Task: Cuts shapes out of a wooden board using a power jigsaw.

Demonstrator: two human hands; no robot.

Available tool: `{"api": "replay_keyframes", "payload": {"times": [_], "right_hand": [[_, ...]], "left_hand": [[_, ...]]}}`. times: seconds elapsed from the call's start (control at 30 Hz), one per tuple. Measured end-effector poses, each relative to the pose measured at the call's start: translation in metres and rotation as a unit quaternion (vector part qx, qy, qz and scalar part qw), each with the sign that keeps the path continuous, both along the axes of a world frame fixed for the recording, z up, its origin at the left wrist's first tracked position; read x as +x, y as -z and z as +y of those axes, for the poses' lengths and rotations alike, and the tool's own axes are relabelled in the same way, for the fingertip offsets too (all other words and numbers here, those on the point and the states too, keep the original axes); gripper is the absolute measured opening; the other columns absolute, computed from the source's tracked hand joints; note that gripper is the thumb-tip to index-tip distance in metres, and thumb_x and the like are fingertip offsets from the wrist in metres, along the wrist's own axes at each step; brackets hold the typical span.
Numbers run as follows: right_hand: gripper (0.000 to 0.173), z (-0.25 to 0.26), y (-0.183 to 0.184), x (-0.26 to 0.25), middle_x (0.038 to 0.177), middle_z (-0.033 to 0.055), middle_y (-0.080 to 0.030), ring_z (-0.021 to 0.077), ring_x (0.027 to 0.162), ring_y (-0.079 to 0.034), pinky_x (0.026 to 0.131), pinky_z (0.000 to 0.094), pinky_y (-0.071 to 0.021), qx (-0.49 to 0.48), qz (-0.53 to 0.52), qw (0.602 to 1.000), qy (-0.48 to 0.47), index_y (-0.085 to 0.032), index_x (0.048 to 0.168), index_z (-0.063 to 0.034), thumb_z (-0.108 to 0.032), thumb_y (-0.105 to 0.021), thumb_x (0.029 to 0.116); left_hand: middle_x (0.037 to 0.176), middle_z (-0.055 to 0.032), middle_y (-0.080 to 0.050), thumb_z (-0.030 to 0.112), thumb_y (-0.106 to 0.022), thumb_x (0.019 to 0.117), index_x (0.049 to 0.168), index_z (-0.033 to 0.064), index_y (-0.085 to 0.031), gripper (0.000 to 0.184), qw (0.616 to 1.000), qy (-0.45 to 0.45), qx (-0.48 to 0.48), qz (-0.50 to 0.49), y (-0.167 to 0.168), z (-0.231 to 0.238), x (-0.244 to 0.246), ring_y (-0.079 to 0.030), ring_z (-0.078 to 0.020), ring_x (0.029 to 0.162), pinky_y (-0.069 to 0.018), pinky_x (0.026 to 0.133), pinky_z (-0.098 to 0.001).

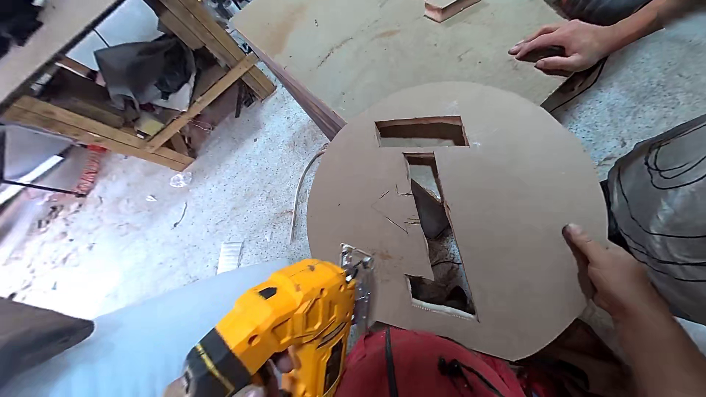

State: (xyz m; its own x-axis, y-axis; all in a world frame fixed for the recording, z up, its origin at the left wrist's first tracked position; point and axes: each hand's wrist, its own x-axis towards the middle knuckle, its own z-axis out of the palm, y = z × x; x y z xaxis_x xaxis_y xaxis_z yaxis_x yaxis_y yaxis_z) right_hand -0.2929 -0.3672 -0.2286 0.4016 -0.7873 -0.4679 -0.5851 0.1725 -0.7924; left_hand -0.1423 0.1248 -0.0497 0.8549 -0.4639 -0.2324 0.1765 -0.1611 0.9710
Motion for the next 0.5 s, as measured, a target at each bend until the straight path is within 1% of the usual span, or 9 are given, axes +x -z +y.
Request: {"api": "replay_keyframes", "payload": {"times": [0.03, 0.07, 0.1, 0.13, 0.2, 0.27, 0.37, 0.43, 0.5], "right_hand": [[0.055, 0.001, 0.003, 0.001, 0.102, 0.0088, -0.072, 0.0179, 0.090, -0.071, 0.081, 0.0451, -0.0602, 0.004, -0.015, 1.000, 0.004, -0.064, 0.126, -0.0086, -0.056, -0.059, 0.0992], [0.055, 0.005, 0.006, -0.001, 0.101, 0.0083, -0.072, 0.0165, 0.089, -0.072, 0.082, 0.0437, -0.0608, 0.002, -0.026, 1.000, 0.013, -0.065, 0.126, -0.0077, -0.056, -0.059, 0.0994], [0.055, 0.010, 0.010, -0.003, 0.102, 0.0078, -0.072, 0.0150, 0.090, -0.071, 0.083, 0.0422, -0.0610, 0.002, -0.034, 0.999, 0.024, -0.064, 0.126, -0.0072, -0.055, -0.060, 0.0993], [0.055, 0.018, 0.013, -0.005, 0.102, 0.0068, -0.072, 0.0137, 0.090, -0.071, 0.083, 0.0409, -0.0603, 0.005, -0.037, 0.999, 0.037, -0.064, 0.126, -0.0068, -0.054, -0.060, 0.0988], [0.053, 0.026, 0.018, -0.007, 0.096, 0.0014, -0.071, 0.0086, 0.085, -0.070, 0.079, 0.0350, -0.0610, 0.011, -0.043, 0.998, 0.054, -0.064, 0.121, -0.0083, -0.056, -0.061, 0.0980], [0.051, 0.029, 0.021, -0.008, 0.096, -0.0021, -0.070, 0.0044, 0.086, -0.070, 0.080, 0.0306, -0.0607, 0.021, -0.043, 0.997, 0.056, -0.063, 0.120, -0.0091, -0.055, -0.061, 0.0982], [0.055, 0.031, 0.016, -0.009, 0.101, -0.0006, -0.069, 0.0044, 0.091, -0.068, 0.083, 0.0325, -0.0593, 0.021, -0.012, 0.998, 0.055, -0.060, 0.126, -0.0081, -0.056, -0.060, 0.0981], [0.058, 0.031, 0.018, -0.011, 0.101, -0.0029, -0.070, 0.0029, 0.091, -0.069, 0.083, 0.0304, -0.0606, 0.015, -0.007, 0.998, 0.054, -0.060, 0.125, -0.0112, -0.061, -0.061, 0.0952], [0.064, 0.031, 0.022, -0.013, 0.101, -0.0040, -0.069, 0.0023, 0.091, -0.069, 0.083, 0.0297, -0.0600, 0.009, -0.015, 0.999, 0.047, -0.059, 0.126, -0.0107, -0.065, -0.063, 0.0921]], "left_hand": [[0.099, -0.0118, -0.076, 0.028, -0.080, 0.0886, 0.117, 0.0116, -0.067, 0.035, 1.000, 0.008, -0.004, 0.003, 0.002, -0.015, 0.003, -0.071, -0.0197, 0.064, -0.0603, 0.055, -0.0342], [0.098, -0.0108, -0.076, 0.028, -0.080, 0.0882, 0.115, 0.0130, -0.069, 0.032, 1.000, 0.012, -0.009, 0.015, 0.003, -0.031, 0.005, -0.070, -0.0182, 0.064, -0.0592, 0.055, -0.0329], [0.097, -0.0119, -0.076, 0.026, -0.082, 0.0866, 0.111, 0.0117, -0.071, 0.030, 0.999, 0.007, -0.018, 0.027, 0.006, -0.045, 0.006, -0.069, -0.0176, 0.061, -0.0581, 0.051, -0.0314], [0.099, -0.0148, -0.075, 0.024, -0.081, 0.0878, 0.113, 0.0091, -0.070, 0.031, 0.999, 0.012, -0.032, 0.037, 0.012, -0.048, 0.005, -0.069, -0.0191, 0.062, -0.0583, 0.050, -0.0324], [0.104, -0.0193, -0.073, 0.020, -0.077, 0.0913, 0.119, 0.0064, -0.066, 0.033, 0.997, 0.018, -0.063, 0.040, 0.027, -0.048, -0.001, -0.070, -0.0227, 0.065, -0.0590, 0.052, -0.0344], [0.107, -0.0178, -0.073, 0.019, -0.074, 0.0929, 0.120, 0.0077, -0.068, 0.030, 0.997, -0.005, -0.074, 0.037, 0.027, -0.063, -0.013, -0.071, -0.0204, 0.068, -0.0601, 0.056, -0.0317], [0.107, -0.0150, -0.073, 0.021, -0.072, 0.0944, 0.120, 0.0076, -0.069, 0.029, 0.996, -0.030, -0.077, 0.043, 0.031, -0.078, -0.025, -0.070, -0.0175, 0.068, -0.0595, 0.057, -0.0300], [0.101, -0.0156, -0.074, 0.025, -0.073, 0.0940, 0.119, 0.0079, -0.068, 0.031, 0.994, -0.057, -0.075, 0.060, 0.036, -0.082, -0.031, -0.068, -0.0184, 0.065, -0.0581, 0.055, -0.0318], [0.106, -0.0165, -0.073, 0.021, -0.072, 0.0937, 0.117, 0.0063, -0.069, 0.028, 0.991, -0.078, -0.094, 0.061, 0.040, -0.089, -0.037, -0.070, -0.0188, 0.069, -0.0597, 0.057, -0.0311]]}}
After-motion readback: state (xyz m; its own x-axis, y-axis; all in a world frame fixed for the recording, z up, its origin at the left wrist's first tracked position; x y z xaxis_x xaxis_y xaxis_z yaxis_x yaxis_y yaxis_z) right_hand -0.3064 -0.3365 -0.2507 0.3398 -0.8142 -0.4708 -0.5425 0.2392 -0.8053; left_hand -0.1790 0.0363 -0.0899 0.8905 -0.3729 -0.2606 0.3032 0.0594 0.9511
